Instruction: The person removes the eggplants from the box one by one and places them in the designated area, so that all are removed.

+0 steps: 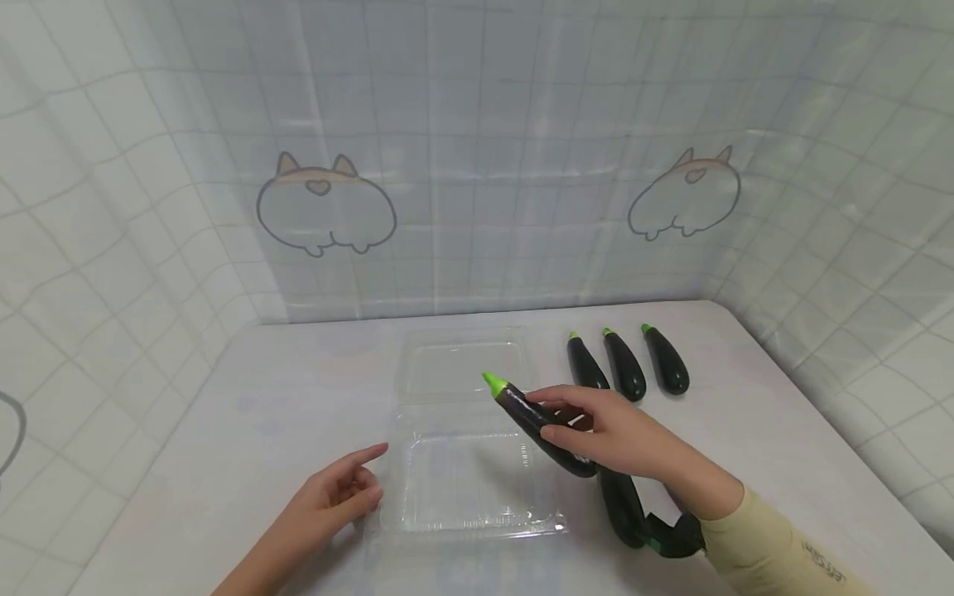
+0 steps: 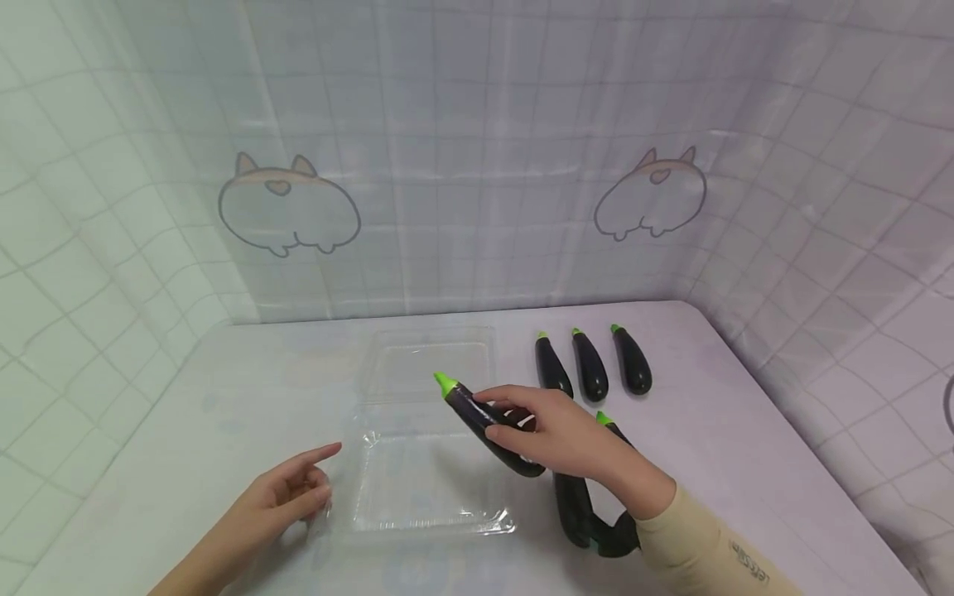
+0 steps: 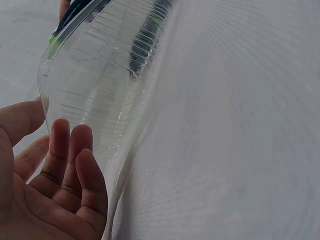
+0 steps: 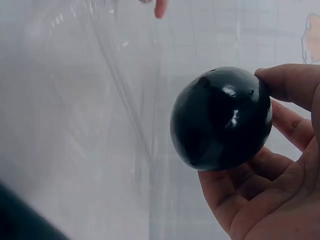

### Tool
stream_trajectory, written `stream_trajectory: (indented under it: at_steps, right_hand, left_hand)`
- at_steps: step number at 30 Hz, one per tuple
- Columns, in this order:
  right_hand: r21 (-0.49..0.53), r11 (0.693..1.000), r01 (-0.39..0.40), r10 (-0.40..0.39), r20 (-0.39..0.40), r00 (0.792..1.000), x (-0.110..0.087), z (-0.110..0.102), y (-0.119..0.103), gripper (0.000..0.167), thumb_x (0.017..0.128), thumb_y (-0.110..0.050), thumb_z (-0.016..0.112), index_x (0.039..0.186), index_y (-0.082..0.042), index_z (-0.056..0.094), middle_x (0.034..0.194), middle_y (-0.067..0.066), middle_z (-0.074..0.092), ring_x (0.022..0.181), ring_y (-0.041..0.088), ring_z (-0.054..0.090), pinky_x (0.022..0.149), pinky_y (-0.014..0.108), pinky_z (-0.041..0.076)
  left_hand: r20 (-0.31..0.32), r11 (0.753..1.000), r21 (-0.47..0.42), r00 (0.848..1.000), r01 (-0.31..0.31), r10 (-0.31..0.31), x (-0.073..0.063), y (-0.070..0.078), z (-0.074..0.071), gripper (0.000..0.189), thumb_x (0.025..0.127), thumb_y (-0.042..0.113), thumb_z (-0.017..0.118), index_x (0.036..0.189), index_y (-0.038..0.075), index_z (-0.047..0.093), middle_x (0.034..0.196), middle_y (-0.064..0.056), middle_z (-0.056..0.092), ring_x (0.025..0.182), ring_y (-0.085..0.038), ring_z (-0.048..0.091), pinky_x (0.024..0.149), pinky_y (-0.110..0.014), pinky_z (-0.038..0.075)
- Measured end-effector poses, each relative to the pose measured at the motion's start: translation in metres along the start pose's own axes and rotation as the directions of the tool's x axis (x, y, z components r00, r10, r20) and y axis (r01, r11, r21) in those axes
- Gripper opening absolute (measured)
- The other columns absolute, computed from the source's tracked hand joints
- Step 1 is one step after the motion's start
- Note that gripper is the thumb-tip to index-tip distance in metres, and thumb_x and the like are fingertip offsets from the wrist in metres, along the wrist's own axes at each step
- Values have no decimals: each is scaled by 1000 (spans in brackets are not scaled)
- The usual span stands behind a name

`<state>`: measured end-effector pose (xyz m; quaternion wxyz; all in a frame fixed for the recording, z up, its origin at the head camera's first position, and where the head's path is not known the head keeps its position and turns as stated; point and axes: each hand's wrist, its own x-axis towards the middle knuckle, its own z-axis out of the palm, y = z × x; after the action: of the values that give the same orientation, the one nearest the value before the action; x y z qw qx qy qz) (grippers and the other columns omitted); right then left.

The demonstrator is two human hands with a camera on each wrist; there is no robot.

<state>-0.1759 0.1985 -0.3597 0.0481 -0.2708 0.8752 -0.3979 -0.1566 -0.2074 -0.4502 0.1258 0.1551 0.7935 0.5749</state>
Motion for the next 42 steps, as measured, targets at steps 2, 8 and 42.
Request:
stream_trajectory:
  at_steps: [2,8,42]
  right_hand:
    - [-4,1000,-11,11,-25,1000,-4,-5,3,41,95,-39,67,134,-32,59,115,-13,65,96,7,65,81,30,54]
    - [11,997,-80,81,-93,992,-19,-19,15,41,95,-35,69,134,-28,60,113,-6,66,96,12,65,78,30,54]
    - [79,931,-356,363,-295,884,-100,-59,80,51,100,-37,61,145,-16,49,130,18,58,104,6,62,80,27,51]
  left_hand:
    - [2,1000,-4,1000,-7,7,0,0,0,57,96,19,67,147,6,44,99,-16,59,81,-23,63,67,-30,53]
    - [17,999,-19,999,-38,39,1,0,-1,56,97,17,65,147,3,43,99,-17,59,79,-23,63,66,-30,53]
    - [59,993,-61,993,-102,106,2,-3,-6,55,99,11,61,148,0,39,96,-18,59,78,-23,62,67,-31,54]
